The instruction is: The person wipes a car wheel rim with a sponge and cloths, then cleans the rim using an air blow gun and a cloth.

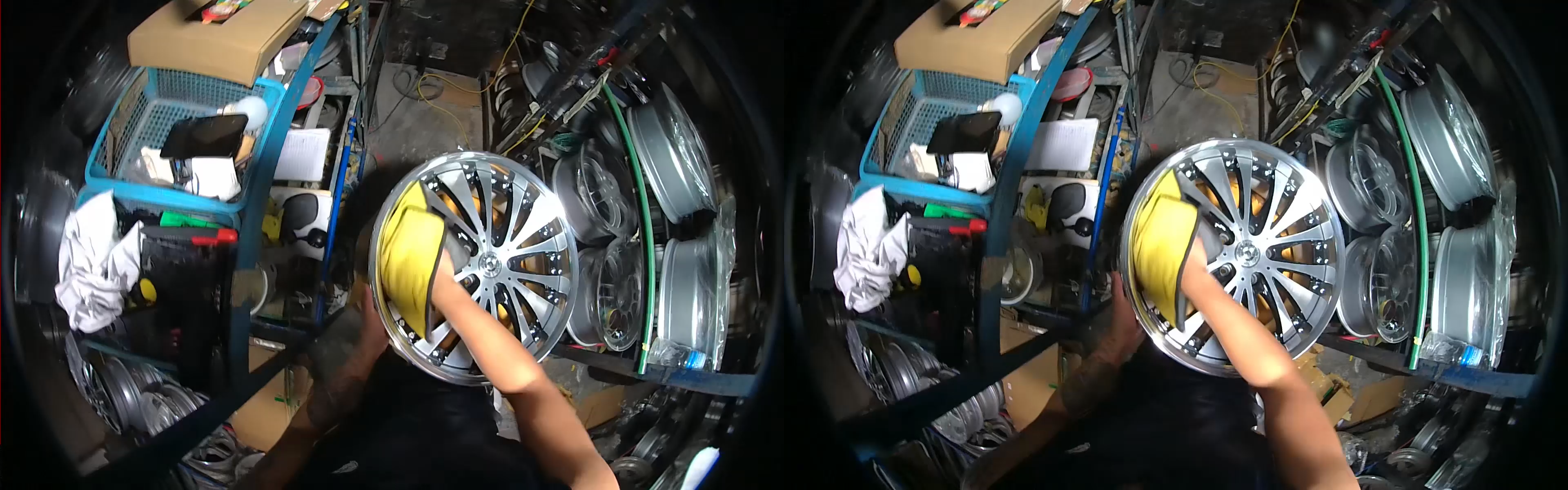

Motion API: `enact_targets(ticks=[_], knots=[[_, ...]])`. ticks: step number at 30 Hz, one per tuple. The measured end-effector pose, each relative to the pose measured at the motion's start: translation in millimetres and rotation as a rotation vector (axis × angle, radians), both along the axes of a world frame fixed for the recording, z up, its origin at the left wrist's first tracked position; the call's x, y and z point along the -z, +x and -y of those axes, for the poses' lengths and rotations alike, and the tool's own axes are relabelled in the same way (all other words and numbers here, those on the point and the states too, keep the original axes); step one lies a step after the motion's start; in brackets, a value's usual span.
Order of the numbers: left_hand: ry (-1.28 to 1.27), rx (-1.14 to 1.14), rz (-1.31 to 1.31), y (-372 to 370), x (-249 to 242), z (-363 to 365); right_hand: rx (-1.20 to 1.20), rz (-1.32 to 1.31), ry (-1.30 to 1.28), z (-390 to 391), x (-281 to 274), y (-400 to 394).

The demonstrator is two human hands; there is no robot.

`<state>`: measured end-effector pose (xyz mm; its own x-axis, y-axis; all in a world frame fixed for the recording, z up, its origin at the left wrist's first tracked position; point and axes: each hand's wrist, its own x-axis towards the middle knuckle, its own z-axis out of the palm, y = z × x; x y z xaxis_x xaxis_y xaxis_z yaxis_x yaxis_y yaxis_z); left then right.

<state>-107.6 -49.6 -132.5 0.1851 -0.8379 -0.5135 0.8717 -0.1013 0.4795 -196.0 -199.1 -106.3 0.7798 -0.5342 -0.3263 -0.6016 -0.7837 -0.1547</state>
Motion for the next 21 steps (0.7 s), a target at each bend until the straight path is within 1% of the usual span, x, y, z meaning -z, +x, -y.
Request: enact_targets(ticks=[1, 2, 3, 5, 6, 7, 9, 10, 12, 13, 14, 15, 16, 17, 18, 20, 21], knots=[[0.0, -0.013, 0.008, -2, 0, -2, 0.03, -0.084, 0.084, 5, -52, 14], [-0.023, -0.043, 0.037, -6, 22, -2, -0.1, -0.122, -0.066, -7, -48, 15], [-0.042, -0.047, 0.034, -6, 21, -5, -0.223, -0.155, -0.213, -28, -37, 8], [-0.083, -0.046, 0.031, -4, 11, -4, 0.369, 0.591, 0.679, -66, 31, -35], [-0.065, -0.046, 0.024, -6, 9, -7, 0.254, 0.54, 0.585, -78, -29, -48], [-0.047, -0.046, 0.016, -7, 6, -9, -0.011, 0.235, 0.343, -82, -48, -55], [-0.048, -0.038, 0.082, -9, 20, -18, -0.07, 0.221, 0.453, -88, -69, -77], [-0.038, -0.029, 0.057, -9, 5, -18, 0.186, 0.448, 0.985, -94, -37, -108], [-0.054, -0.077, 0.085, -9, 10, -23, 0.405, 0.713, 1.566, -89, -34, -157], [-0.055, -0.102, 0.098, -11, 8, -26, 0.334, 0.744, 1.452, -93, -52, -160], [-0.078, -0.205, 0.265, -16, 5, -29, 0.247, 0.664, 0.98, -92, -72, -164], [-0.083, -0.31, 0.436, -20, -3, -30, 0.156, 0.575, 0.51, -87, -150, -135], [-0.026, -0.377, 0.647, -23, -20, -36, 0.197, 0.572, 0.52, -77, -196, -125], [0.023, -0.429, 0.852, -29, -39, -40, 0.19, 0.637, 0.491, -71, -211, -129], [0.059, -0.468, 1.048, -39, -57, -40, 0.174, 0.732, 0.494, -65, -212, -139], [-0.209, -0.185, 1.286, -65, -89, -50, 0.223, 0.909, 0.622, -53, -205, -162], [-0.346, -0.055, 1.402, -77, -105, -53, 0.431, 1.152, 0.943, -60, -195, -175]])
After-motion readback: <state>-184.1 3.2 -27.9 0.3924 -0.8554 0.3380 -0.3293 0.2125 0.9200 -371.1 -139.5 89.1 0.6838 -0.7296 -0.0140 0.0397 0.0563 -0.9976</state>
